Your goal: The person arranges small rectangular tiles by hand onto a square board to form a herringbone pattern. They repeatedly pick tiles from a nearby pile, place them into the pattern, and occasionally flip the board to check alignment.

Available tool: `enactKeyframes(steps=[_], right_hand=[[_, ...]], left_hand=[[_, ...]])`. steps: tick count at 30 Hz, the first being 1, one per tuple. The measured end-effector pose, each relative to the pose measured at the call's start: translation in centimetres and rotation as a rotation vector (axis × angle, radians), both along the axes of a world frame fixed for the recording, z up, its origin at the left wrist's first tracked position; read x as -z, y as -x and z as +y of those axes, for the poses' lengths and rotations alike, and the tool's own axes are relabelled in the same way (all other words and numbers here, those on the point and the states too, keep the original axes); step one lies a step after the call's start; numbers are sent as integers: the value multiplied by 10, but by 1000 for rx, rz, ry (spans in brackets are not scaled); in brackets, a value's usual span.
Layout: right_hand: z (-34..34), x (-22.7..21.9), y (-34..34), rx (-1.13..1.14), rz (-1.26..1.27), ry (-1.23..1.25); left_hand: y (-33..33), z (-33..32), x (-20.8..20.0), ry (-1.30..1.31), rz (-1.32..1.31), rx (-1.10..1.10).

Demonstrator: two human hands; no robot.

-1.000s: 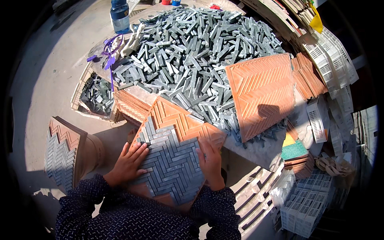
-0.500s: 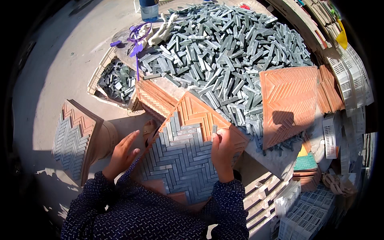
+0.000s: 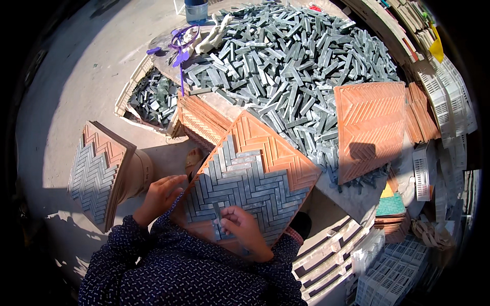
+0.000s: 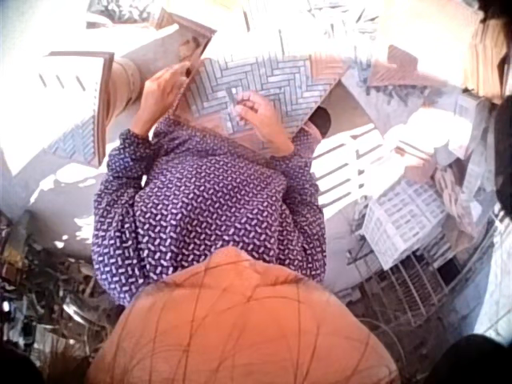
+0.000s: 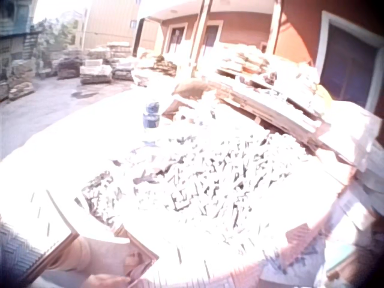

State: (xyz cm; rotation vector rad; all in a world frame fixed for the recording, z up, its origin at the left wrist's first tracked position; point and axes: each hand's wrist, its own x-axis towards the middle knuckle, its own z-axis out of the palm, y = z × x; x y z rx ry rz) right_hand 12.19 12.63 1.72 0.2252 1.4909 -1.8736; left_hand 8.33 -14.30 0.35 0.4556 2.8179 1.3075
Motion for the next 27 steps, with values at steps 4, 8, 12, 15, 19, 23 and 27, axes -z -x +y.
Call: enactKeyframes(steps=[4,8,12,15,19,23,27], right_hand=[[-13,3,-8,-168,551,-347],[-30,12,-10,-306,1197,-606],[-36,14,-12,-411,1275,-613],[-38,17,-12,-414,1273,-598],[-43,23,-14,-382,1236,-556],[-40,21,-16,-376,1168,-567],[-28,9,-3,-317,1128,-523]], left_hand=[[-3,-2,-2,2,18,-21],[-6,-6,4,-31,34,-26],[-6,-6,5,-45,46,-35],[-6,-6,4,-52,43,-35],[-6,-4,6,-53,44,-27],[-4,6,3,-71,28,38],[-12,10,-1,1,167,260]])
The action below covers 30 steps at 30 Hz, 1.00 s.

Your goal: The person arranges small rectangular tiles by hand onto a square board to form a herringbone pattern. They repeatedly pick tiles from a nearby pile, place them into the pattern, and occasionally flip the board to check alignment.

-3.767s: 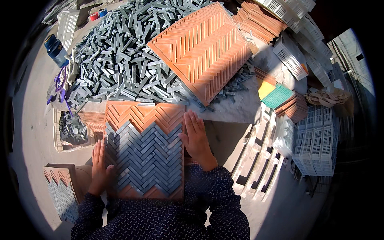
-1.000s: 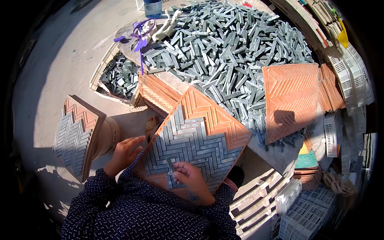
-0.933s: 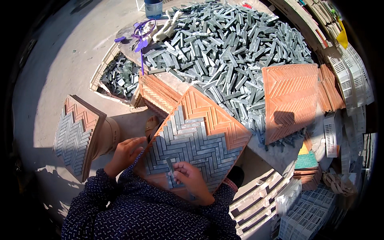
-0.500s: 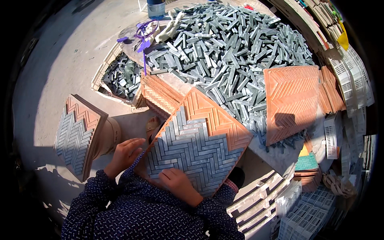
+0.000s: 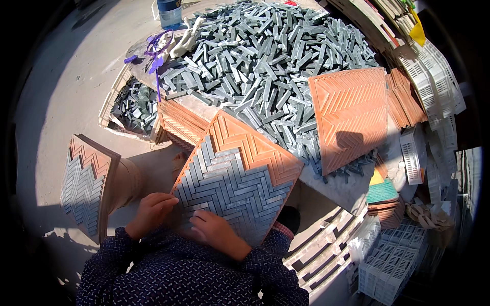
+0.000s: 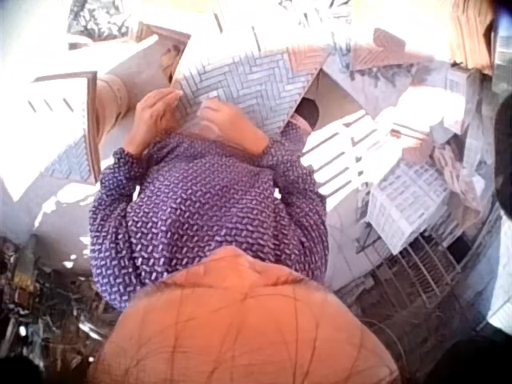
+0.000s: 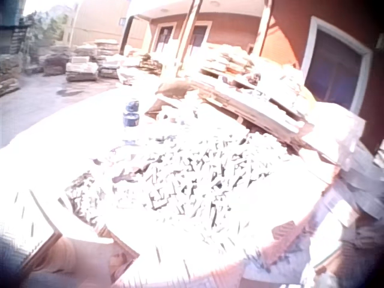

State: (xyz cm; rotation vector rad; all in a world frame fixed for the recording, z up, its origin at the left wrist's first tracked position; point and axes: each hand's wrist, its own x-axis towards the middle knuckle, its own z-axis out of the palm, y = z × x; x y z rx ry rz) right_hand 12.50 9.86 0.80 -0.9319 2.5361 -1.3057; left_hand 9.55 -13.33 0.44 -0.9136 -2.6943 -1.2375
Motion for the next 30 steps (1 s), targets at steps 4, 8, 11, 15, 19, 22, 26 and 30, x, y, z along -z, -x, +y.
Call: enactKeyframes(steps=[4,8,11,15,19,22,26,30], right_hand=[[43,-20,57,383,109,-71],[114,-7,122,799,320,-215],[134,2,139,904,409,-286],[134,15,150,937,358,-385],[139,16,155,941,345,-457],[140,11,149,931,396,-367],[124,-6,100,885,-51,191],[95,-21,26,572,-705,479]], left_hand=[[-27,-1,-4,138,60,324],[-33,4,0,215,9,353],[-33,5,-1,203,-42,353],[-35,5,2,150,-54,314],[-35,10,-5,67,-125,218],[-33,9,-10,43,-106,179],[-19,9,-14,-1,-98,79],[-21,1,-10,4,-128,21]])
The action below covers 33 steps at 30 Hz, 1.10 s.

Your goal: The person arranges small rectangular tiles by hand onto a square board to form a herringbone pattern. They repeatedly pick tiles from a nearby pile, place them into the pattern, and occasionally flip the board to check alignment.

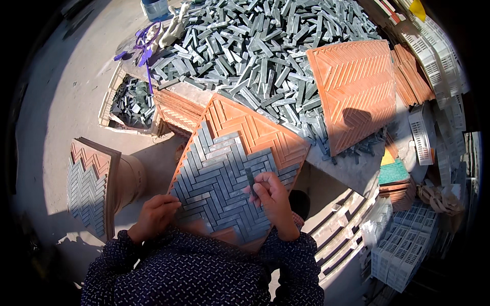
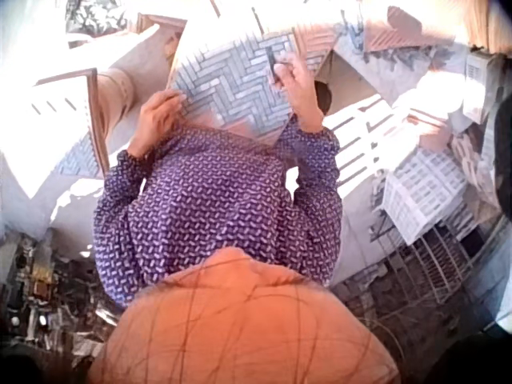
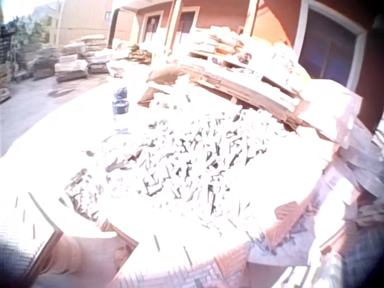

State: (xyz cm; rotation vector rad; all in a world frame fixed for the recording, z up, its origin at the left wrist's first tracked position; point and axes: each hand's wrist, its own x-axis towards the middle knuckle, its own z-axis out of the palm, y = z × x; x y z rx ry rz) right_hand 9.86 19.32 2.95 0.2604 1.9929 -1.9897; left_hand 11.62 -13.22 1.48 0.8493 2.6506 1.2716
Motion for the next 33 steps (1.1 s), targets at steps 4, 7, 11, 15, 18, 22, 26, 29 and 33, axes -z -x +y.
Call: enactKeyframes(steps=[4,7,11,15,18,22,26,29,33], right_hand=[[-24,-6,-56,-142,-141,-17],[-23,9,-88,-246,139,-340],[-26,17,-96,-399,571,-712],[-36,25,-99,-452,681,-805],[-41,31,-99,-449,693,-788],[-48,38,-102,-398,662,-743],[-47,40,-102,-415,603,-724],[-48,33,-96,-494,530,-697],[-46,23,-78,-715,427,-685]], left_hand=[[2,4,4,-44,7,17],[3,7,5,-40,20,33],[2,12,2,-62,7,39],[-2,12,4,-68,17,36],[-3,11,4,-74,14,20],[-5,9,6,-53,-38,57],[-6,13,9,-64,-33,81],[-5,20,11,-68,-16,117],[-6,33,7,-112,9,224]])
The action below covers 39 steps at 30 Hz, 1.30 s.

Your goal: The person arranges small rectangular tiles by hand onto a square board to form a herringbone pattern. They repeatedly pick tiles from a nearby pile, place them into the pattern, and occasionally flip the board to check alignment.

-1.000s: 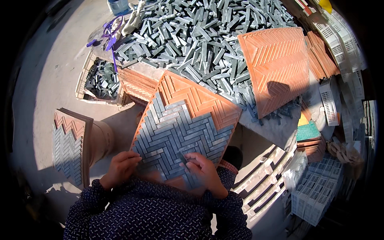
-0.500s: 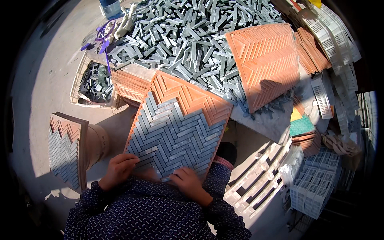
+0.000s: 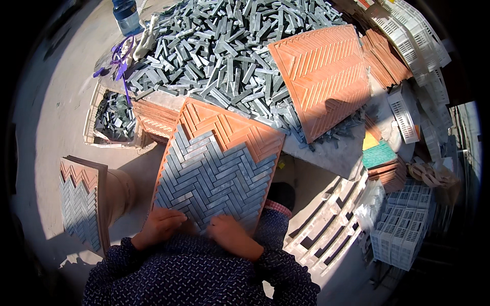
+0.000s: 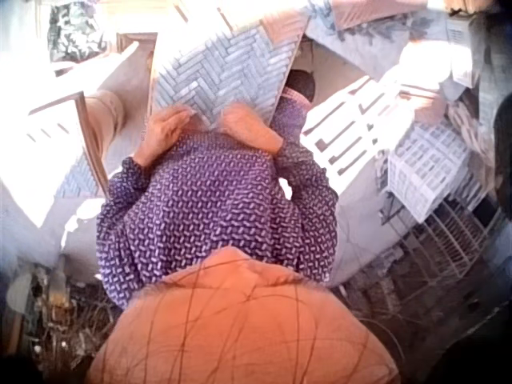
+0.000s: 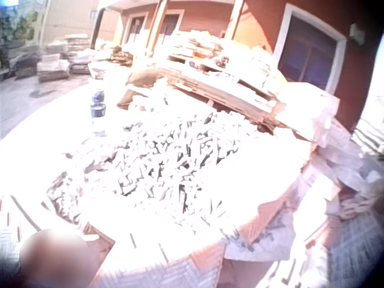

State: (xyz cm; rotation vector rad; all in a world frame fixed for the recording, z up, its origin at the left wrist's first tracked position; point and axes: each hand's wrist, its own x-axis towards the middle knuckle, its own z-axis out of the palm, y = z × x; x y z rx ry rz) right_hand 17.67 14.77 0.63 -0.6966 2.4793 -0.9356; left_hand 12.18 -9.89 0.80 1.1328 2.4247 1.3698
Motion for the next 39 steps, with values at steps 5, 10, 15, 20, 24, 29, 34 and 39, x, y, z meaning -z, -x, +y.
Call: enactKeyframes(steps=[5,10,15,20,24,29,34,39], right_hand=[[15,-23,73,252,121,20],[55,-2,176,704,552,14],[71,10,204,842,614,-154],[78,9,186,978,302,160],[89,8,114,1021,-449,993],[89,-21,7,849,-361,545],[105,-35,-44,608,-299,237],[90,-11,-63,449,0,187]], left_hand=[[-1,3,-2,-6,-34,27],[1,2,-3,-22,11,9],[2,3,-4,-30,7,-12],[3,4,-3,-8,-47,-63],[5,3,-4,-14,-40,-37],[9,11,-7,20,-43,-44],[7,16,-5,27,-64,-10],[6,21,-6,24,-35,7]])
